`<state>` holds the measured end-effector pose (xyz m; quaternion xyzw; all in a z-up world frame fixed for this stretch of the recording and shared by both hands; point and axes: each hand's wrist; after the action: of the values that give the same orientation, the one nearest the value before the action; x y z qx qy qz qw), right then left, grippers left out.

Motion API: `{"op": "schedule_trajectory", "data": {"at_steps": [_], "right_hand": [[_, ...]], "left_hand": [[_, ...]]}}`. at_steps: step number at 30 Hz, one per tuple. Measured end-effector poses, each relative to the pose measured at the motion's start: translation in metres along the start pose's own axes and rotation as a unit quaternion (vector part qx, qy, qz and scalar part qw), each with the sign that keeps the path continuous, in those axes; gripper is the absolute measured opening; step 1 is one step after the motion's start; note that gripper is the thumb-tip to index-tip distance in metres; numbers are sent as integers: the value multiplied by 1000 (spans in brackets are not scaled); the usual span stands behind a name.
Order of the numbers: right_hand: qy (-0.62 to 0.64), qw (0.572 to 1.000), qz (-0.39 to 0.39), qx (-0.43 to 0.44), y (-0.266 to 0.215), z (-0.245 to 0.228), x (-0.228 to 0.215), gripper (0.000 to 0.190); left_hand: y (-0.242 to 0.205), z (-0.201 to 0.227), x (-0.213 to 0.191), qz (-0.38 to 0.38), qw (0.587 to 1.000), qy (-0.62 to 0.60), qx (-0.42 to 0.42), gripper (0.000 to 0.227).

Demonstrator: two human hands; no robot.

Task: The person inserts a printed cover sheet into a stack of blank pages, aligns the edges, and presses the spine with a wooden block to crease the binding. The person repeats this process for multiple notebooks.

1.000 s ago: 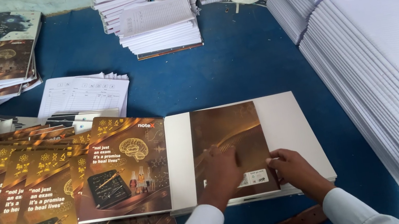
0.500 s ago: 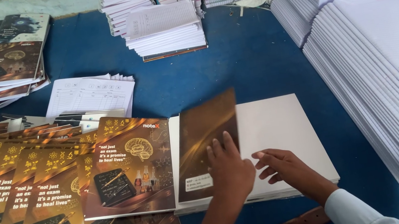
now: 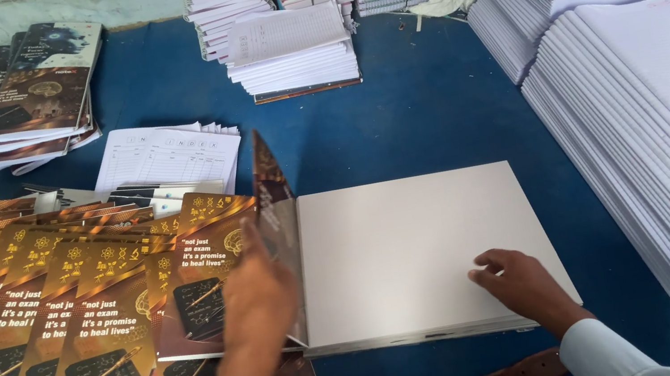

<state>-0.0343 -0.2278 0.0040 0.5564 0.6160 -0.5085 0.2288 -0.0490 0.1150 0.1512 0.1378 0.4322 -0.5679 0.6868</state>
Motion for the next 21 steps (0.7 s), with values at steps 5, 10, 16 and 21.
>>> {"op": "schedule_trajectory", "data": {"at_steps": [5,10,16,21], "right_hand": [[-123,986,70,87,4,16,-15,59],[-141,969,57,197,20,45,-16,78],[-100,970,11,223,39,66,-3,82],[-87,970,40,223,28,53,-25,80]], "left_hand": [[18,-34,-20,28,999,10,-26,80],[35,-67,-30,112,991,65,-18,82],[47,-94,-22,161,984,77,-22,79],[63,-99,6,190,973,120,46,72]]}}
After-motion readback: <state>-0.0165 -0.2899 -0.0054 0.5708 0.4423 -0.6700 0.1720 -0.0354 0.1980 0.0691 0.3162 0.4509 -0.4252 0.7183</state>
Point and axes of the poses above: each hand's wrist, its own y-axis towards the middle knuckle, its own x-axis out of the palm, z = x × y, and after that the axes turned 8 degrees about -y, right-handed
